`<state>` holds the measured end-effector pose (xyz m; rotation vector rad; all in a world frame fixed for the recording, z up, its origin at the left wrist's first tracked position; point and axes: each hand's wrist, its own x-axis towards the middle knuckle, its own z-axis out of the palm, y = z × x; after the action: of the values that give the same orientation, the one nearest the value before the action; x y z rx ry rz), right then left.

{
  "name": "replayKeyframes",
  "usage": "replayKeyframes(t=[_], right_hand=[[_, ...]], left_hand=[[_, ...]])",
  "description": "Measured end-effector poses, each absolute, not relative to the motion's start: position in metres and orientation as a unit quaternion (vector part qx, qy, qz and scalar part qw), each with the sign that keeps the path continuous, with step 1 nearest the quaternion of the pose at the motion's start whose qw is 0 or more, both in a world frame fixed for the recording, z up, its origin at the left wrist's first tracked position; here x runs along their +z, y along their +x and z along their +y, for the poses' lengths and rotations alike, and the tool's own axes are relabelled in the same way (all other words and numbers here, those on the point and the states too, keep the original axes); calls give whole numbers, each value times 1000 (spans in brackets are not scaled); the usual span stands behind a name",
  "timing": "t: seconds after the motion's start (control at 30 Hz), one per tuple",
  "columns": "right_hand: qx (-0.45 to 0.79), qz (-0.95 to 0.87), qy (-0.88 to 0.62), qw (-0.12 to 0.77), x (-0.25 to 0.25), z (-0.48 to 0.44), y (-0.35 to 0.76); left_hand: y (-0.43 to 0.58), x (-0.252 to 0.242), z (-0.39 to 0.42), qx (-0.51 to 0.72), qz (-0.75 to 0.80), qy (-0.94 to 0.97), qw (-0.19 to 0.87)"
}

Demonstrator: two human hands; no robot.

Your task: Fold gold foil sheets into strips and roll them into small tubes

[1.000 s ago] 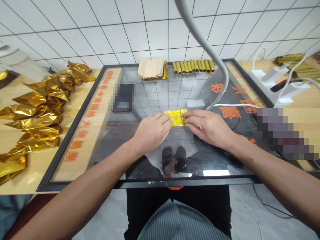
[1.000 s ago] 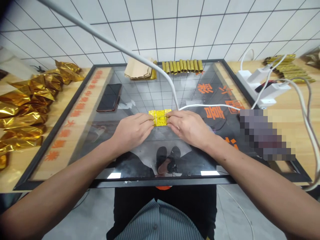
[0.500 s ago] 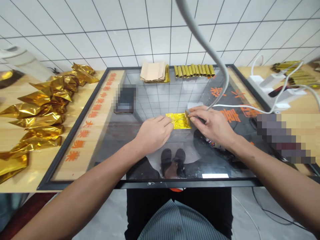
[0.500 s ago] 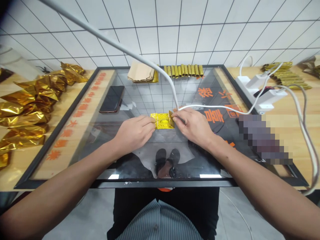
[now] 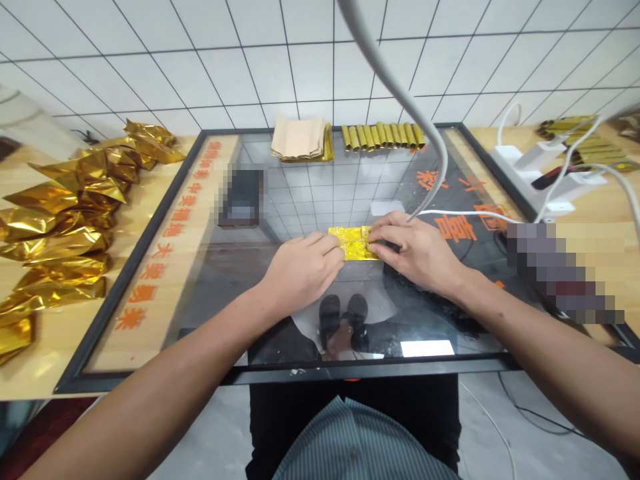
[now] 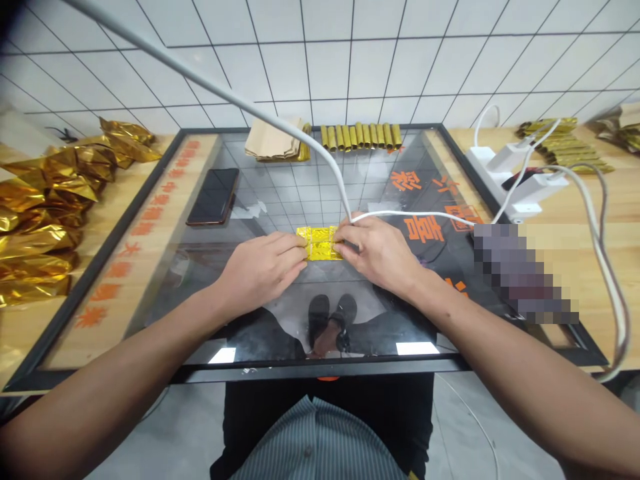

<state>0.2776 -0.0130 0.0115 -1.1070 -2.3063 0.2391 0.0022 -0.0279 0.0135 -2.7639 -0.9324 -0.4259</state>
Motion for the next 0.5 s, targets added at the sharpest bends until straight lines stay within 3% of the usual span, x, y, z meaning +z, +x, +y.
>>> replayKeyframes(t=[0.5], right_hand=[[34, -934, -312, 172, 32, -20, 290]], left_hand=[[1, 13, -26, -155, -331, -929, 60]])
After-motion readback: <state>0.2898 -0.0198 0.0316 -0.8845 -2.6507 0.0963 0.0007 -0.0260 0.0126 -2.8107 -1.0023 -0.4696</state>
